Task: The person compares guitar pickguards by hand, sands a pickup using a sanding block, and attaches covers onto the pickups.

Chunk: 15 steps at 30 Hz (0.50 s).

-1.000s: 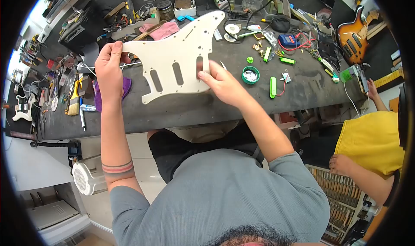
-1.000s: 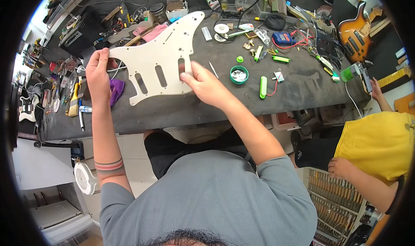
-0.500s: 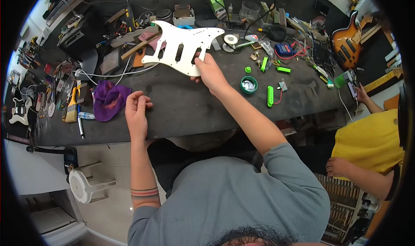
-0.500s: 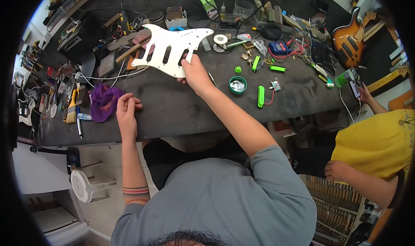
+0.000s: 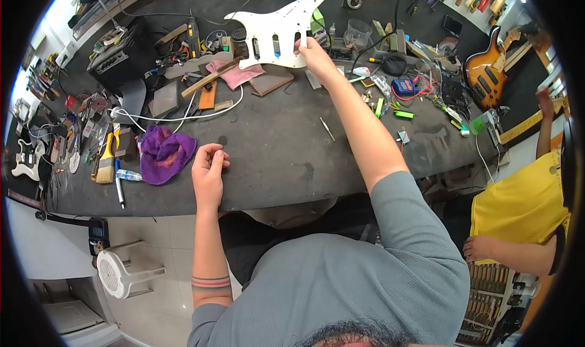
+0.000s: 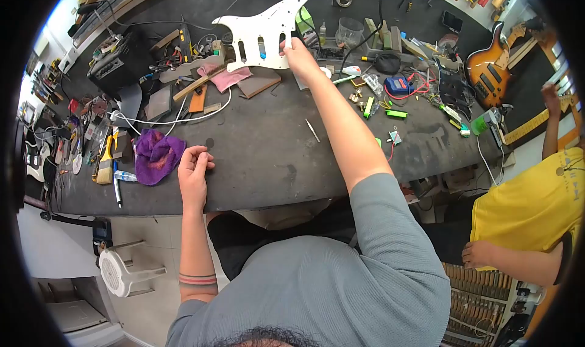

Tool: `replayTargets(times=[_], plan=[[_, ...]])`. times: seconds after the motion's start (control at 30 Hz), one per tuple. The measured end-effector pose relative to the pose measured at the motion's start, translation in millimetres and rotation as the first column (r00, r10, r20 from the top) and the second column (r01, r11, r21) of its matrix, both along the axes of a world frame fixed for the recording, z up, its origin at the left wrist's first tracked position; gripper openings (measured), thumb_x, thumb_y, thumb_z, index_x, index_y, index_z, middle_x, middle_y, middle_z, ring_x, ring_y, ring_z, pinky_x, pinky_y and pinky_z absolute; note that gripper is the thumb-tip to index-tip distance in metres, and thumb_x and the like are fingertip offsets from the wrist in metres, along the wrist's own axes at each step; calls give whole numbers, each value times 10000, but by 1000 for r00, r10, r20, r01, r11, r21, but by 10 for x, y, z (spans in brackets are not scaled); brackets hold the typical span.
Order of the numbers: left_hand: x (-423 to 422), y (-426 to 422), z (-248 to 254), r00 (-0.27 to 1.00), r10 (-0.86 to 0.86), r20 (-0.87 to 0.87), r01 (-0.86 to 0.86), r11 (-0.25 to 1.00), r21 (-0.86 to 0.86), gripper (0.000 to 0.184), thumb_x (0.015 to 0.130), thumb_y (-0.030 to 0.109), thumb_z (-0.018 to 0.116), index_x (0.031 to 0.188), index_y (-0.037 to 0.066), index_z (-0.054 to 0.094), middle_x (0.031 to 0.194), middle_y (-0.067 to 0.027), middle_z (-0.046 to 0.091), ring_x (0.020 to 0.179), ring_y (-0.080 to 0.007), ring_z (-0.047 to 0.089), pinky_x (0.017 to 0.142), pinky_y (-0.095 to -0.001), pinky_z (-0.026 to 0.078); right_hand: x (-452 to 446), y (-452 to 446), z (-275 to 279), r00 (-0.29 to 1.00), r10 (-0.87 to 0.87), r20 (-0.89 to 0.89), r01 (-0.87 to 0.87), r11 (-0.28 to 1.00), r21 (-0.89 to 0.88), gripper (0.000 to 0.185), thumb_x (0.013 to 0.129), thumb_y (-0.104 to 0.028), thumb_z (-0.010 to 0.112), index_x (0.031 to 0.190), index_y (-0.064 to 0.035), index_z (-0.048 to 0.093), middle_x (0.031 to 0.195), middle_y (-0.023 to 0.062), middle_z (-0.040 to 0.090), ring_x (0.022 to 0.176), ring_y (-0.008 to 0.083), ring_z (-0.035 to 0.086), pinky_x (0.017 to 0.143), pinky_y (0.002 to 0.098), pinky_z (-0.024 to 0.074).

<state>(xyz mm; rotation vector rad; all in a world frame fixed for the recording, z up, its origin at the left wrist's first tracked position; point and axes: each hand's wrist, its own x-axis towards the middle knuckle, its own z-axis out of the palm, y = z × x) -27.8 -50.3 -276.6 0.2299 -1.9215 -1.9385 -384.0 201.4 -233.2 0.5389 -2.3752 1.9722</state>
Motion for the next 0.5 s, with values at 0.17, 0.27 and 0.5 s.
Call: replayTargets(times=[0.17,0.27,0.5], plan=[[1,-36,-1,1000,5,5,-6,999,50,138,1122,91,625,1209,-3,675,1018,-46,699,880,-101,640,808,-258,532,-284,-16,-8,998,-16,56,12,998,58,226,1130,-134,486,1298,-35,601,1181,110,703,1122,229,635,1023,414,490],[-8,-53,-25,1000,5,0,-5,998,58,132,1121,94,628,1201,1,677,1012,-46,700,873,-102,639,804,-260,531,-372,-79,-102,997,-41,65,37,997,65,215,1122,-116,484,1285,-34,599,1185,113,701,1125,228,635,1027,399,491],[-12,-36,-15,1000,13,-7,-13,998,53,122,1121,104,631,1182,13,684,986,-39,698,852,-98,634,799,-256,522,-658,-186,-406,939,-330,-96,344,900,267,317,1062,-203,634,1342,-53,625,1256,230,735,1222,440,662,1077,528,503]])
